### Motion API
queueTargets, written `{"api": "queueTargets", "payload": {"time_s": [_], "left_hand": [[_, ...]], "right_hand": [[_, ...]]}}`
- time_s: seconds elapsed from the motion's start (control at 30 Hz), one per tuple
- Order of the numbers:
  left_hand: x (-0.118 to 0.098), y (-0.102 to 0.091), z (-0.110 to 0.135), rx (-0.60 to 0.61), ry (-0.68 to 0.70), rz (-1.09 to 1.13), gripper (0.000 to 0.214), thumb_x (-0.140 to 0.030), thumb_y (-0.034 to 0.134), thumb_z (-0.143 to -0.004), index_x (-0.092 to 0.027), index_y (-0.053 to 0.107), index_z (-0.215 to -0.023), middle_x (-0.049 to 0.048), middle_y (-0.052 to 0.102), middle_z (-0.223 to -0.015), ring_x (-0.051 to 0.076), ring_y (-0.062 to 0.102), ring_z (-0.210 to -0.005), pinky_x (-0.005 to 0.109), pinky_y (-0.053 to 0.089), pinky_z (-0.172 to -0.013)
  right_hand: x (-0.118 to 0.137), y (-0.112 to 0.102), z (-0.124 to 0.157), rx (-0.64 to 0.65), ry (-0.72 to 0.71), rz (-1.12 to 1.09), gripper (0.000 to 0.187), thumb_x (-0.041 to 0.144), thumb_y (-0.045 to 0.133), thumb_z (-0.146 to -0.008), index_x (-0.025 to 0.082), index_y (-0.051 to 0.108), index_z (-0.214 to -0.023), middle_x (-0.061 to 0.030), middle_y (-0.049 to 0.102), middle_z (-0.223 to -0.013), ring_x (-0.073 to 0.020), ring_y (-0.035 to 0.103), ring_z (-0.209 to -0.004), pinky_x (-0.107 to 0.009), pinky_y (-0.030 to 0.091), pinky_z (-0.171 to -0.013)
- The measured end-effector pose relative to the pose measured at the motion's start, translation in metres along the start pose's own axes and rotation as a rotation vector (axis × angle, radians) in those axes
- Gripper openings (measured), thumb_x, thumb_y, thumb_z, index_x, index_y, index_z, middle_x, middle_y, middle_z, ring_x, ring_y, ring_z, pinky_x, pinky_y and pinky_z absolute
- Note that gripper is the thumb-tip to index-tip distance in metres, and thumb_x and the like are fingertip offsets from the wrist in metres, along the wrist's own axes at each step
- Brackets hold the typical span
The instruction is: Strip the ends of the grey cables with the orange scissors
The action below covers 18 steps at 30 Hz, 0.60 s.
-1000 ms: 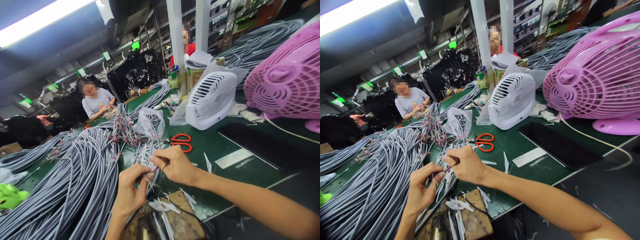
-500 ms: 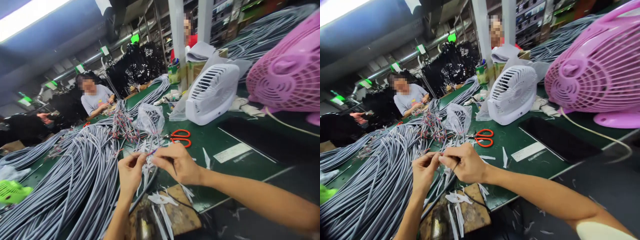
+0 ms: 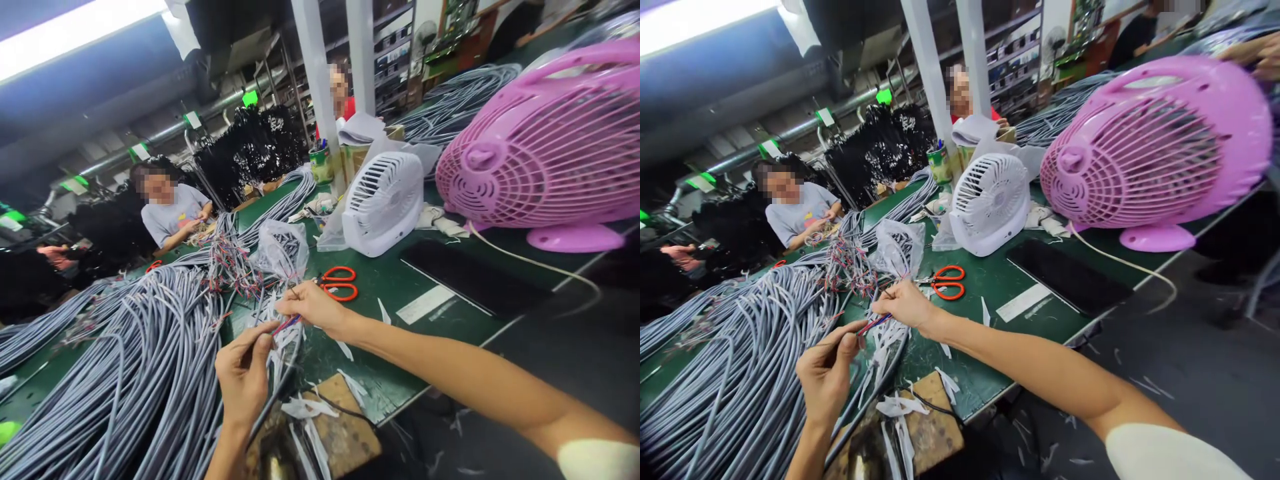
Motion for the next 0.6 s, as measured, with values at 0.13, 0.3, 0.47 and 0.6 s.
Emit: {"api": "queueTargets", "payload": {"time_s": [0.13,0.3,0.47,0.6], "left_hand": [[0.016,0.011,-0.003,0.146,-0.098,0.034,0.025,-0.032,0.053,-0.082,-0.016,0.072,-0.084,0.0024,0.065,-0.061,0.013,0.058,-0.053,0.020,0.046,-0.049],[0.031,0.011,-0.005,0.138,-0.120,0.104,0.026,-0.035,0.052,-0.082,-0.019,0.068,-0.096,0.0056,0.067,-0.086,0.016,0.061,-0.076,0.025,0.048,-0.068],[0.039,0.002,-0.002,0.054,-0.185,0.200,0.022,-0.033,0.054,-0.082,-0.020,0.064,-0.096,0.0031,0.062,-0.081,0.014,0.057,-0.071,0.023,0.046,-0.065],[0.030,-0.005,-0.003,0.019,-0.105,0.264,0.010,-0.026,0.054,-0.082,-0.020,0.063,-0.083,0.0013,0.058,-0.076,0.012,0.054,-0.068,0.022,0.044,-0.062]], "right_hand": [[0.002,-0.019,-0.004,0.006,-0.001,0.270,0.032,0.041,0.051,-0.081,0.014,0.058,-0.067,0.0045,0.046,-0.050,-0.0079,0.041,-0.047,-0.020,0.030,-0.048],[-0.001,-0.039,-0.002,0.000,0.055,0.864,0.027,0.027,0.042,-0.088,0.016,0.066,-0.092,-0.0096,0.067,-0.082,-0.0216,0.061,-0.080,-0.026,0.039,-0.063],[-0.021,-0.023,-0.001,0.222,0.126,0.984,0.012,0.021,0.060,-0.074,0.017,0.071,-0.078,-0.0103,0.070,-0.082,-0.0226,0.064,-0.083,-0.024,0.044,-0.065],[-0.034,-0.047,-0.010,0.112,0.229,1.119,0.029,0.005,0.052,-0.074,0.009,0.067,-0.099,-0.0218,0.063,-0.105,-0.0287,0.058,-0.103,-0.031,0.046,-0.075]]}}
Point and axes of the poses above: each hand's wrist, its own z-axis away from the middle knuckle, its own y-axis out of the palm, x = y × z, the point moved 8 cm from there along -z, towards the middle knuckle
